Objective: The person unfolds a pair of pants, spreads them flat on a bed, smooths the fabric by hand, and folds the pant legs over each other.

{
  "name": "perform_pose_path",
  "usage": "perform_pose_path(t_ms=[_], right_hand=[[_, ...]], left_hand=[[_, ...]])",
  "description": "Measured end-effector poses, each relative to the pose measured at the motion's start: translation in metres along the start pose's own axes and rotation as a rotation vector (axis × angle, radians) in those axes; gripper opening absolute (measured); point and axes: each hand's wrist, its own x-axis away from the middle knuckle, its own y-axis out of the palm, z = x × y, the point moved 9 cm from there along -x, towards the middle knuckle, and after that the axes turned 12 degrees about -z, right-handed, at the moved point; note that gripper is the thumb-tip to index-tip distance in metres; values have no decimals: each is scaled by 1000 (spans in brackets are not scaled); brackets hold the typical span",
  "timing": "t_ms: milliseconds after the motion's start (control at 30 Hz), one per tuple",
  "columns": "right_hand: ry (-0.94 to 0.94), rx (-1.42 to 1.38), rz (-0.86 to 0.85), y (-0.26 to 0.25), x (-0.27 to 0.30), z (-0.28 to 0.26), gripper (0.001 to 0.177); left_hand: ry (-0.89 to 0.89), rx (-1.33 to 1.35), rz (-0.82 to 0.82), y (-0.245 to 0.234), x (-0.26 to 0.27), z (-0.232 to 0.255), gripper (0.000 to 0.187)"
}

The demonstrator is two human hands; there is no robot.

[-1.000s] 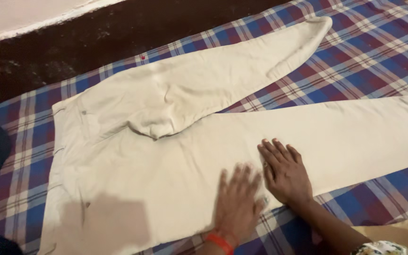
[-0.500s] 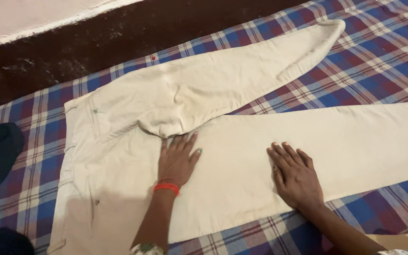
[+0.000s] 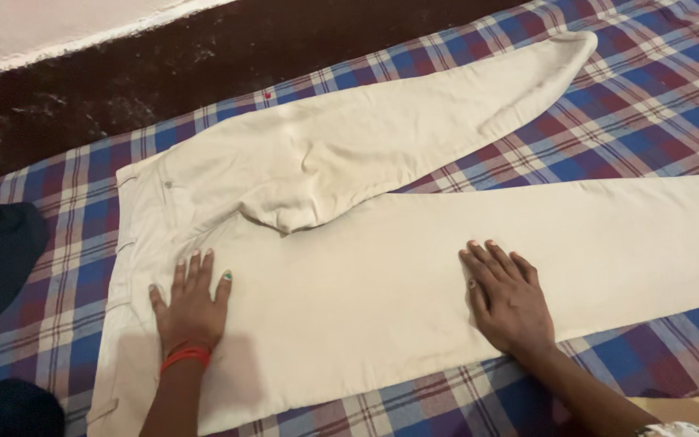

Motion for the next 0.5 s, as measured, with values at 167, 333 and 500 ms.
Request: perform_pose_path(t_ms=[167, 333, 500], right_hand=[[-11, -27, 21, -4, 3, -3, 55], [-18, -20, 44, -7, 4, -5, 54], [-15, -10, 41, -4, 2, -4, 55]], left_hand=[[-235, -164, -132, 16, 28, -66, 66], [-418, 91, -183, 24, 60, -123, 73], [-342, 236, 14, 15, 60, -73, 79]])
